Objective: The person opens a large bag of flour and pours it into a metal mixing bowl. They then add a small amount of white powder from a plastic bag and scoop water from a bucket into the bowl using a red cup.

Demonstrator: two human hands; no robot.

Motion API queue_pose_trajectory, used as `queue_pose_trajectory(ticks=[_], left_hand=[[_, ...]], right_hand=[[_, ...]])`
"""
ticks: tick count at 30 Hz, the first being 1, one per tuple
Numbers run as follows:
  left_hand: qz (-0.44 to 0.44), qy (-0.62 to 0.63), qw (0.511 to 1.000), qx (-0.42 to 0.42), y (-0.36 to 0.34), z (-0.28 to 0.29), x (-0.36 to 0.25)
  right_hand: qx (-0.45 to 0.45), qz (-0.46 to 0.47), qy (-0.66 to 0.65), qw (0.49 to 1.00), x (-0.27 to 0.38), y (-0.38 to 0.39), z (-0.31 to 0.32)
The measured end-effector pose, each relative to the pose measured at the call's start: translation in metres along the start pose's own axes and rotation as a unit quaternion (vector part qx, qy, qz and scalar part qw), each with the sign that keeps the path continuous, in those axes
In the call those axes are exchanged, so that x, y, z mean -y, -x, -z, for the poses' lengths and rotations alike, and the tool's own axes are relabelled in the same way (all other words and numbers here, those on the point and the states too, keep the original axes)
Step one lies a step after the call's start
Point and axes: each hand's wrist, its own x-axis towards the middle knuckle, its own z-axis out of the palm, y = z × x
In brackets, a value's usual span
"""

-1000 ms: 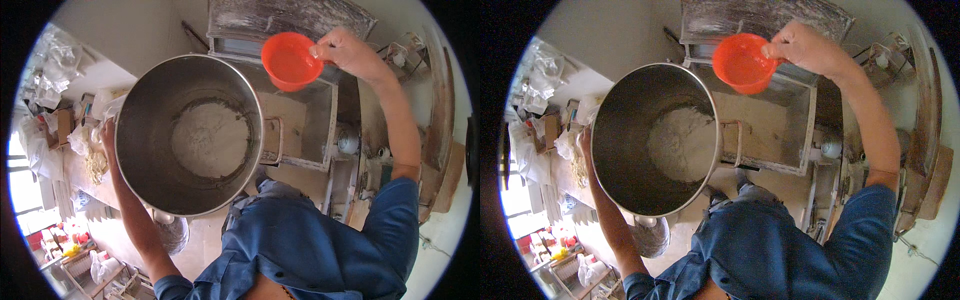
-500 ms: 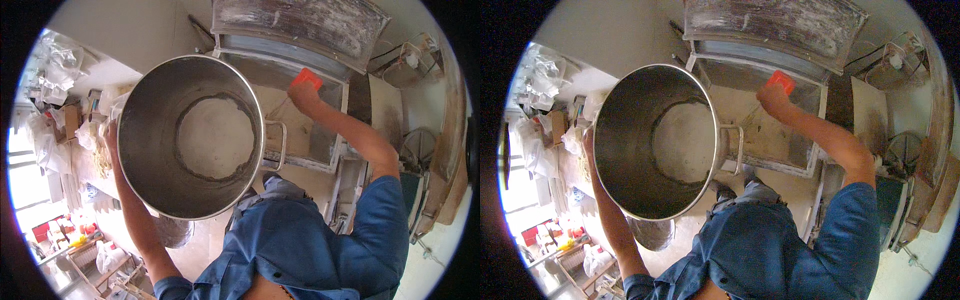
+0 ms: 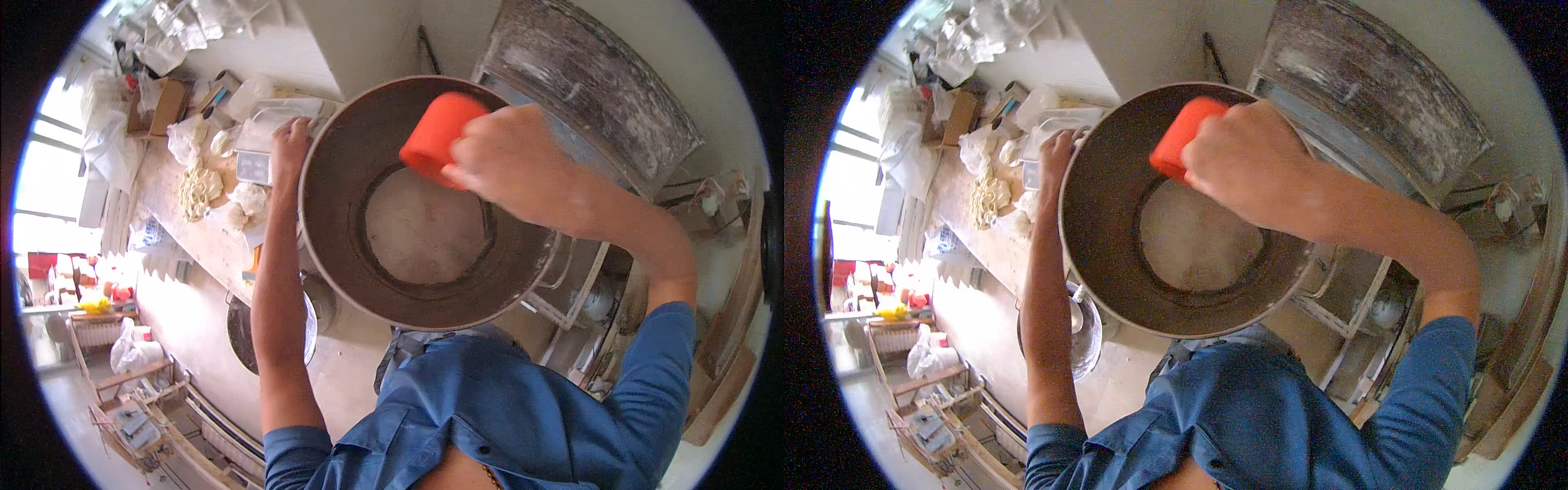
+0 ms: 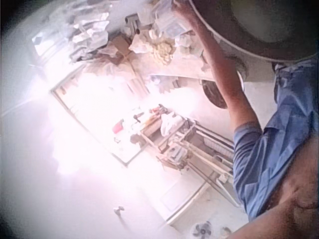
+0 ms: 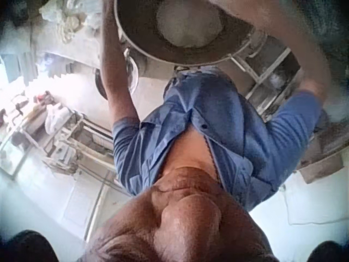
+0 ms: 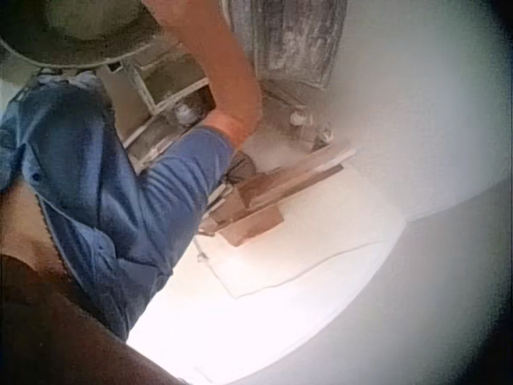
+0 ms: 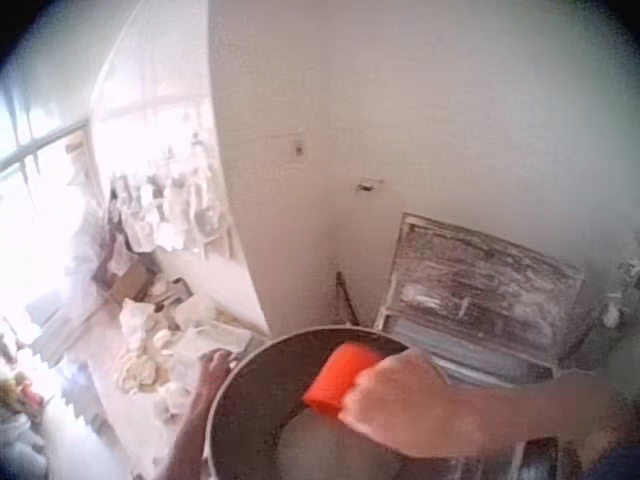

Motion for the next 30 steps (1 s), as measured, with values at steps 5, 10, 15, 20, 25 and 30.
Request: queue_pose_trajectory(ticks=[5, 10, 15, 20, 25, 30], left_hand=[[0.001, -0.040, 0.999, -0.034, 0.007, -0.004, -0.018], [0.025, -0.044, 0.997, -0.055, 0.014, -0.003, -0.022], [0.074, -0.046, 0.996, -0.037, 0.015, -0.003, -0.025], [0.057, -0.045, 0.996, -0.054, 0.014, -0.004, -0.023], [0.008, -0.048, 0.997, -0.053, 0.006, -0.006, -0.009], [0.008, -0.072, 0.997, -0.015, -0.011, -0.003, 0.025]], right_hand=[[0.175, 0.130, 0.068, 0.974, 0.062, -0.076, -0.126], [0.201, 0.170, 0.096, 0.960, 0.091, -0.077, -0.225], [0.265, 0.131, -0.083, 0.952, 0.072, -0.080, -0.268], [0.462, -0.037, -0.279, 0.841, 0.034, -0.081, -0.250], [0.413, -0.136, -0.491, 0.755, 0.020, -0.063, -0.179], [0.306, -0.173, -0.550, 0.758, -0.012, -0.024, -0.098]])
